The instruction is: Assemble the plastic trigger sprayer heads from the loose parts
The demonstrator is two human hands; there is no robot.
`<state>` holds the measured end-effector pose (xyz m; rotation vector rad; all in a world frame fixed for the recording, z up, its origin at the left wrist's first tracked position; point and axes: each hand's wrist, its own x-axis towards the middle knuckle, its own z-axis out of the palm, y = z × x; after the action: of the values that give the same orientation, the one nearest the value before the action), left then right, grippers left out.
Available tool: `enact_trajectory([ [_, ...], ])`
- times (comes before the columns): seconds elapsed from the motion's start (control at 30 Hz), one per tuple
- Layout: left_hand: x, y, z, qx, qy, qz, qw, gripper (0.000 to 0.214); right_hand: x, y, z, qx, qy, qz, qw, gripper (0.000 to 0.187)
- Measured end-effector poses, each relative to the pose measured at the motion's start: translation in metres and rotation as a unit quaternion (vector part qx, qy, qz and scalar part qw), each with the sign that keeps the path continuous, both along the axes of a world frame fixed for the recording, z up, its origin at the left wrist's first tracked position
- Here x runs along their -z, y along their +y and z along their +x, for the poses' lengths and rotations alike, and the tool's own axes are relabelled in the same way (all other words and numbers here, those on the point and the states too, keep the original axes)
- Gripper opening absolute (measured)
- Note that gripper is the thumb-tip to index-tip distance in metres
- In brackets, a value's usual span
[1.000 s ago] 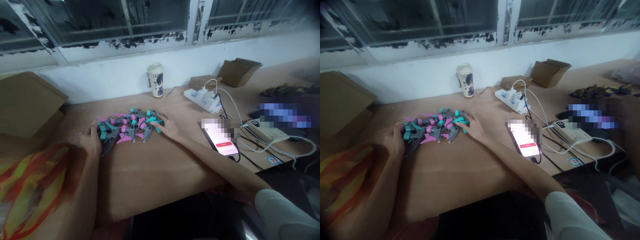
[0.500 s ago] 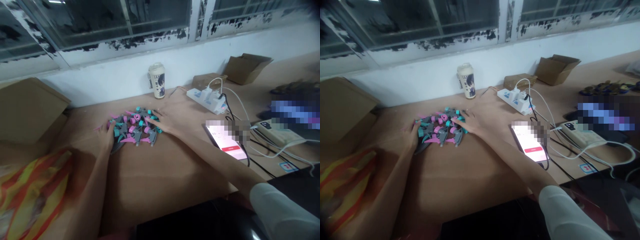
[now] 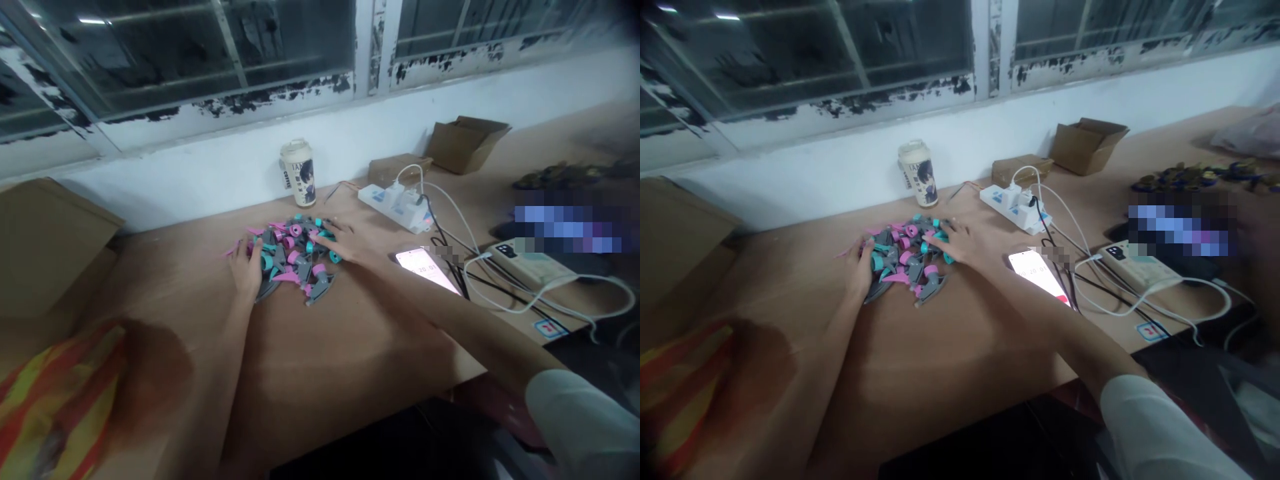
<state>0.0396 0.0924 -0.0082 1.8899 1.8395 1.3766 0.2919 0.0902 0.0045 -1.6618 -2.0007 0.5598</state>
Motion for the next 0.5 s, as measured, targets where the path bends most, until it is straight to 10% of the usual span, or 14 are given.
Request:
enact_trajectory([
  [0.27,-0.012,-0.032,0.005,-0.033,-0.014,0.049,0.998,0.049,-0.016,-0.066,0.007,-0.114,-0.108,0.106,0.982,0.107],
  [0.5,-0.007,-0.088,0.001,0.024,0.205,0.065,0.976,0.056,0.009,-0.085,-0.004,-0.091,-0.173,0.114,0.974,0.099],
])
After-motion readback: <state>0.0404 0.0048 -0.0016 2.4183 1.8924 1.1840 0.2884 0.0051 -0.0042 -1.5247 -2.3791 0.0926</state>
